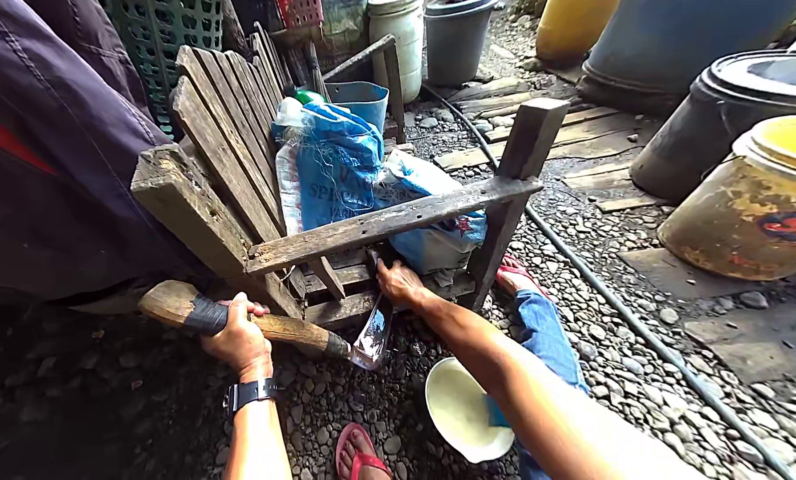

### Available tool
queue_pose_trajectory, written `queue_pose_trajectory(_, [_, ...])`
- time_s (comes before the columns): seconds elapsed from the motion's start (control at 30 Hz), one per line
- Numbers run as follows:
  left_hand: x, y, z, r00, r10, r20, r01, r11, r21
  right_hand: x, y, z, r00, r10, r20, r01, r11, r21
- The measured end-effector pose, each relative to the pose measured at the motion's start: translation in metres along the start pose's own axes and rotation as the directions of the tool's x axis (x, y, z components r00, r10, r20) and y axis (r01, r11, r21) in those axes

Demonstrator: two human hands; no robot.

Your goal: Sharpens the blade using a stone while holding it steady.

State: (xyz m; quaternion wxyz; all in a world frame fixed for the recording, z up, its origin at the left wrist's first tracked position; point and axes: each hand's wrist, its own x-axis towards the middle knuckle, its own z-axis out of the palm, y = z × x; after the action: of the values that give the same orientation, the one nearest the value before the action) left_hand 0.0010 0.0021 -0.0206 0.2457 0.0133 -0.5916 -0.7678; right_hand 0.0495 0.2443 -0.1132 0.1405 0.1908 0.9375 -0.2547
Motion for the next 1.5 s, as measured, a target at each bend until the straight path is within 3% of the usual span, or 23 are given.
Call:
queue_pose_trajectory(0.07, [0.002, 0.001, 0.004, 1.000, -0.016, -0.013, 0.017, 1.000, 0.014, -0.011, 0.005, 0.008, 0.997, -0.073, -0.020, 0.073, 0.997, -0.020])
queue_pose_trajectory(0.2, [0.009, 0.002, 0.013, 0.998, -0.057, -0.028, 0.058, 0.997, 0.045, -0.049, 0.013, 0.017, 0.969, -0.221, 0.114, 0.234, 0.965, -0.116])
queue_pose_trajectory(0.4, [0.011, 0.001, 0.016, 0.999, -0.044, -0.021, 0.046, 0.997, 0.057, 0.004, 0.003, 0.004, 1.000, -0.017, -0.024, 0.016, 1.000, -0.022])
queue_pose_trajectory(0.6, [0.013, -0.001, 0.014, 1.000, -0.017, -0.011, 0.017, 0.998, 0.063, -0.036, 0.014, 0.011, 0.960, -0.250, 0.126, 0.269, 0.947, -0.175])
queue_pose_trajectory(0.77, [0.013, -0.004, 0.013, 0.999, 0.016, -0.028, -0.014, 0.998, 0.062, 0.006, 0.002, 0.002, 0.999, -0.037, 0.006, 0.037, 0.997, -0.062])
queue_pose_trajectory(0.87, [0.014, -0.006, 0.012, 0.999, 0.023, -0.030, -0.021, 0.999, 0.049, -0.022, 0.012, 0.016, 0.982, -0.190, 0.020, 0.191, 0.975, -0.111])
queue_pose_trajectory(0.97, [0.016, -0.006, 0.011, 0.999, 0.034, -0.017, -0.034, 0.999, 0.042, -0.035, 0.013, 0.012, 0.964, -0.239, 0.119, 0.256, 0.953, -0.162])
queue_pose_trajectory(1.13, [0.015, -0.006, 0.012, 0.999, 0.020, -0.031, -0.018, 0.999, 0.052, 0.008, -0.002, 0.000, 0.999, -0.037, 0.015, 0.038, 0.995, -0.088])
queue_pose_trajectory(1.2, [0.015, -0.007, 0.012, 0.999, 0.014, -0.035, -0.012, 0.999, 0.050, -0.008, 0.006, 0.010, 0.992, -0.128, 0.012, 0.129, 0.986, -0.105])
queue_pose_trajectory(1.33, [0.016, -0.008, 0.011, 1.000, 0.011, -0.027, -0.010, 0.999, 0.032, -0.041, 0.010, 0.013, 0.949, -0.259, 0.180, 0.294, 0.932, -0.212])
queue_pose_trajectory(1.4, [0.016, -0.009, 0.011, 1.000, 0.022, -0.015, -0.021, 1.000, 0.021, -0.024, 0.006, 0.006, 0.969, -0.228, 0.095, 0.241, 0.957, -0.163])
queue_pose_trajectory(1.5, [0.016, -0.007, 0.011, 0.999, 0.031, -0.014, -0.031, 0.999, 0.024, 0.008, -0.007, -0.002, 0.997, -0.071, 0.026, 0.074, 0.991, -0.111])
